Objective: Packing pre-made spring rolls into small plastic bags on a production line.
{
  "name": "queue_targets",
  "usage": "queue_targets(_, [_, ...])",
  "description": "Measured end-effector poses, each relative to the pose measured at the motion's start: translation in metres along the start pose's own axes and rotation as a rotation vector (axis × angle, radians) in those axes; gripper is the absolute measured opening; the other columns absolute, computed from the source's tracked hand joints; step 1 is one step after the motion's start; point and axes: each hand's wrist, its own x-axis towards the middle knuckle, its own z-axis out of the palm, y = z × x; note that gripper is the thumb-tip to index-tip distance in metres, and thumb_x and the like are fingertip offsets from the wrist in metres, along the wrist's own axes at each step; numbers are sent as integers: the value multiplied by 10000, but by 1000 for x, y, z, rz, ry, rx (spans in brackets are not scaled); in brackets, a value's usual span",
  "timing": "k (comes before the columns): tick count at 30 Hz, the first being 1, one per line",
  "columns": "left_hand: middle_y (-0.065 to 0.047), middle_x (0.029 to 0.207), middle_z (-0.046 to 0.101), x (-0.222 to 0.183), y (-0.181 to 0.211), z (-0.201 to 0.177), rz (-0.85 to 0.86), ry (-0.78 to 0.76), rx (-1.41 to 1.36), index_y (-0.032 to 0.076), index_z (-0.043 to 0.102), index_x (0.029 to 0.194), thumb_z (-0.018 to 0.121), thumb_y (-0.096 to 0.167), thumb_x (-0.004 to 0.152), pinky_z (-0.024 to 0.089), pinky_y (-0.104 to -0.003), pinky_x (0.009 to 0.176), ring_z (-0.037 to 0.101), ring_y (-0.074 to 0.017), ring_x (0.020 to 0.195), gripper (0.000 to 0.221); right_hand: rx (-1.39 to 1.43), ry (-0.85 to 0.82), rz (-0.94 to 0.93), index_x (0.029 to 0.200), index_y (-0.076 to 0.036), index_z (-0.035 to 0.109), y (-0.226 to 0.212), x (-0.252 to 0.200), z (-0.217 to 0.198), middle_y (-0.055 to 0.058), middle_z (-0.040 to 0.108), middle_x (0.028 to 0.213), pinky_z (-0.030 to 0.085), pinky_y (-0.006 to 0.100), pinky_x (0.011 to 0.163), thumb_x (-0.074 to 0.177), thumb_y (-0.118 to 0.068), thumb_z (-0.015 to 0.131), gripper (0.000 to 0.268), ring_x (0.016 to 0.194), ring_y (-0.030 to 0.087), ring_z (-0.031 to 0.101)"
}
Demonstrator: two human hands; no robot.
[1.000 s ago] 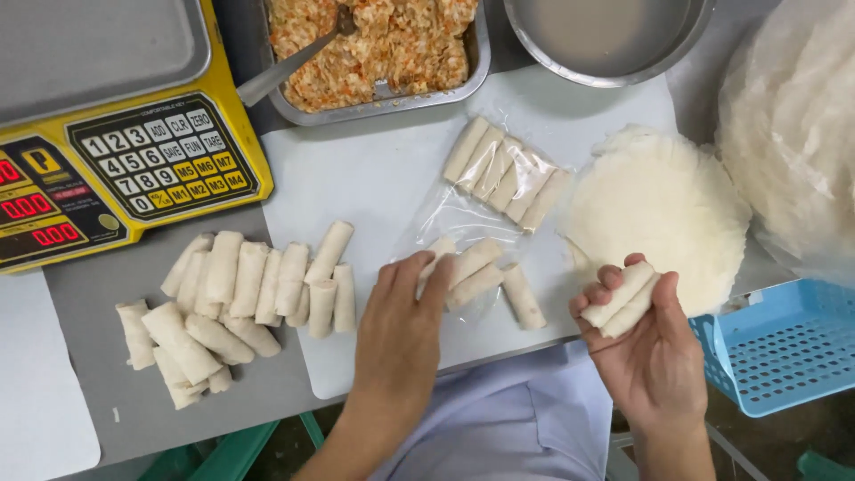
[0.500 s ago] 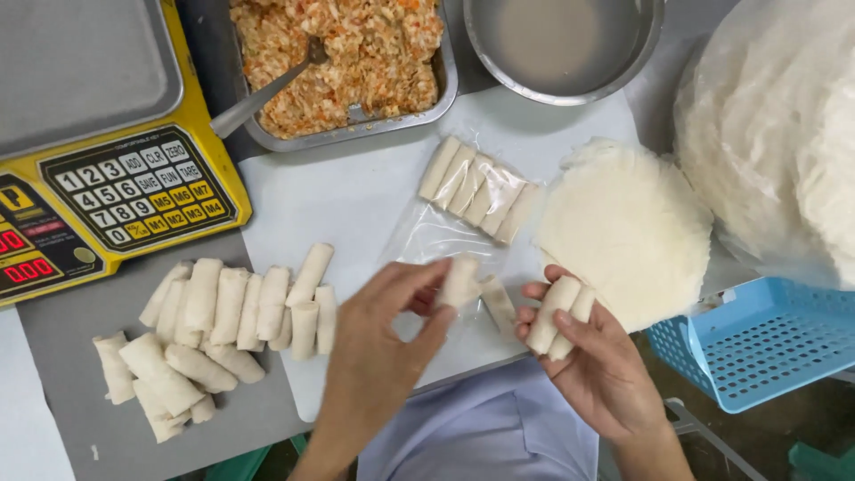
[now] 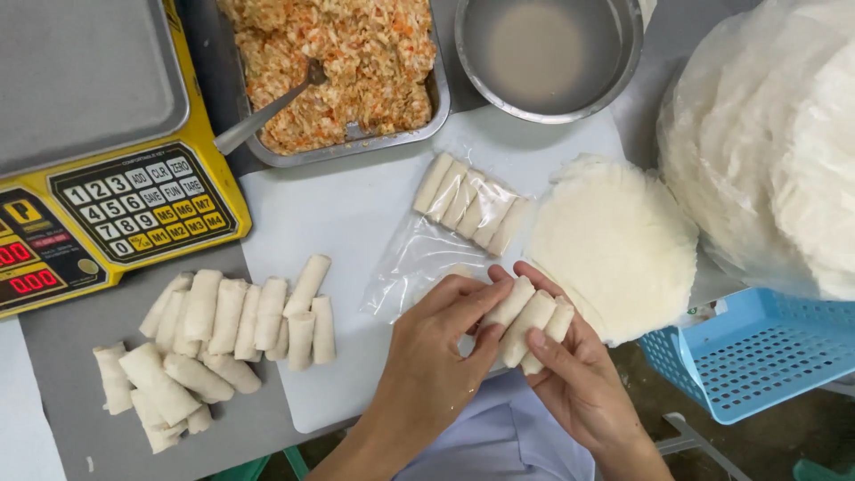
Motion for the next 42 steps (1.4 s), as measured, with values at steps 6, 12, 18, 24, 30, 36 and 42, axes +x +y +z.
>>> queue_targets(6, [-38,1083,627,-3,-4,11,25,-36,118,83,659,1321,565,81,954,553,-331,744,661,-192,916,379,2,44,-1,1541,-49,389,6,5,1,196,443,1606,511,323,1023,983,-115,647,618,1355,262,548])
queue_targets(12, [-242,1321,471,-19,-8,37,182,-69,320,-44,374,1511,468,151,1045,459,-484,940,500,-380,1054,514,288,14,-83,1593,-58,308,19,5,6,198,448,1582,359,411,1147,1070,-189,484,567,1416,307,435])
queue_targets(18, [-255,1568,422,-21,-20,44,163,33,334,-9,274,1575,582,319,1028,404,-511,1176,461,-421,1398,708,614,-333,-41,1666,-146,90,11,0,15,72,87,1738,178,363,1284,1066,-621,287,790,1592,236,122])
queue_targets(24, [-114,1468,635,-17,3,-25,18,139,-81,116,451,1506,765,147,913,561,-342,1091,653,-218,1296,672,-379,-326,-195,1625,-95,145,-10,15,16,140,140,1727,187,449,1295,1059,-405,397,692,1607,298,172])
queue_targets(30, [-257,1361,653,-41,-8,-80,-204,509,-408,-41,494,1448,735,-14,775,515,-373,1109,645,-279,1259,716,-1794,-505,-672,1527,-78,429,10,57,-13,157,525,1508,297,523,1215,987,-199,631,590,1460,350,444])
queue_targets(36, [-291,1379,593,-67,-29,-108,-108,903,-426,-65,431,1485,686,122,783,565,-470,1083,628,-357,1253,770,-1933,-596,-706,1335,-78,584,21,68,-21,79,570,1109,353,487,1032,938,-40,627,401,1053,273,537])
queue_targets(42, [-266,1430,586,-80,-41,-127,-49,1020,-583,-4,447,1489,717,169,801,583,-466,1078,663,-414,1184,759,-1795,-684,-655,1217,-73,645,-17,80,23,94,580,1101,454,405,823,866,-79,758,369,996,299,522])
